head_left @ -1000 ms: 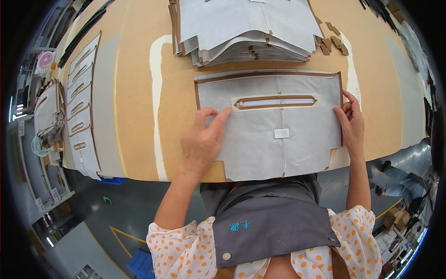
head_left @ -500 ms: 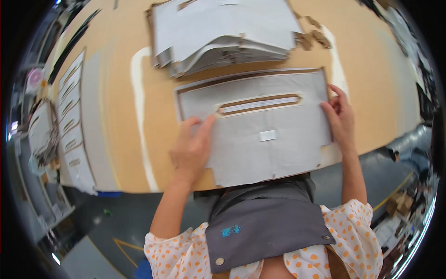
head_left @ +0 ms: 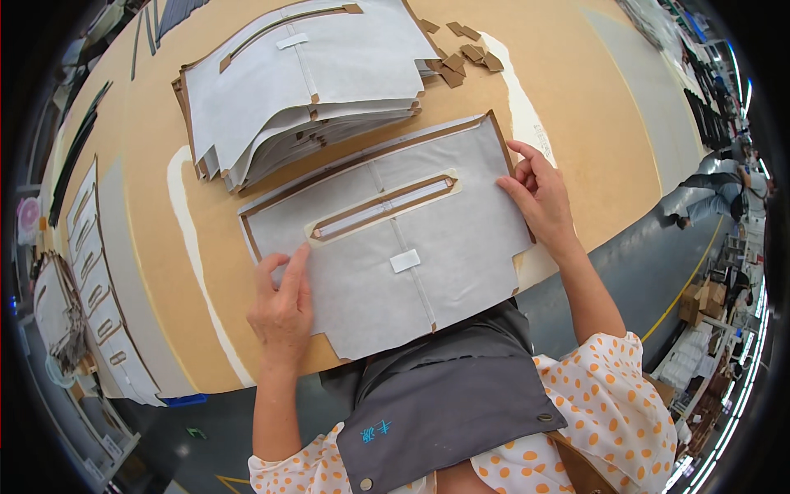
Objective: Applying adhesive-backed reinforcement strips to pre-cut leather/fabric pouch components.
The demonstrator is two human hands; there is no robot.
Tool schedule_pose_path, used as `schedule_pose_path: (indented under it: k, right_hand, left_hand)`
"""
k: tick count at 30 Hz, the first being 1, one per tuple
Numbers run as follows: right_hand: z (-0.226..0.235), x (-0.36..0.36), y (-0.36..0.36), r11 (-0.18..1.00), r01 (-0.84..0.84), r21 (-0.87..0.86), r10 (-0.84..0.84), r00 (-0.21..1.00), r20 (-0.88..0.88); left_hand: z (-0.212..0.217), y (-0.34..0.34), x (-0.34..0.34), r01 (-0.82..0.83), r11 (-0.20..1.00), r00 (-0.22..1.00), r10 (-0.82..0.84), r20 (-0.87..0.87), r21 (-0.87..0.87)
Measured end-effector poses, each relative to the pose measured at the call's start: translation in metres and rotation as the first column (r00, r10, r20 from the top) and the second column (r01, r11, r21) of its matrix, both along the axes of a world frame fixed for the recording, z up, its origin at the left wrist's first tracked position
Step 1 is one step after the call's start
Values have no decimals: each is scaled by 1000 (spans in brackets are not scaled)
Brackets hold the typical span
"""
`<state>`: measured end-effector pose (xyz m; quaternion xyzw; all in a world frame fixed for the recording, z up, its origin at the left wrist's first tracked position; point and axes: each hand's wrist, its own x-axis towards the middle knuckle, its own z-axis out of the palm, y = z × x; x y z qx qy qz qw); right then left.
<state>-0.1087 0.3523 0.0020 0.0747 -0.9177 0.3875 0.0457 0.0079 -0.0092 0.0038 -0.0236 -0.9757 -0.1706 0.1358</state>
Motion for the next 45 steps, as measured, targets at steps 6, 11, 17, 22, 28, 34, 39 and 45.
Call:
schedule_pose_path:
  k: [6,11,17,22,28,34,39,45]
  right_hand:
    - [7,5,-8,980,48,195,14,954,-301]
    - [6,17,-11,881,-249,403,372,890,-263]
    - [1,17,-12,858,-293,421,417,876,-241]
    - [2,19,-11,860,-260,439,398,880,-259]
    - [3,19,-15,860,-284,423,388,903,-184]
    - [2,14,-17,813,-272,514,420,886,-195]
    - [3,13,-21,817,-276,505,414,892,-182]
    - [-5,11,-9,972,-183,145,208,962,-177]
  left_hand:
    - [3,0,-1,17,1000,1000,-17,5,-12]
    - [2,-2,-1,23,1000,1000,-23,1,-18]
    - [4,-2,0,15,1000,1000,-15,3,-16]
    - [-3,-3,-1,18,1000,1000,-18,-6,-19]
    - [-6,-4,0,15,999,998,-18,-67,-52]
    - [-3,-4,-2,21,998,999,-23,-39,-51]
    - [1,-5,-1,34,998,998,-36,-47,-48]
    - [-1,-1,0,-6,1000,1000,7,23,-28]
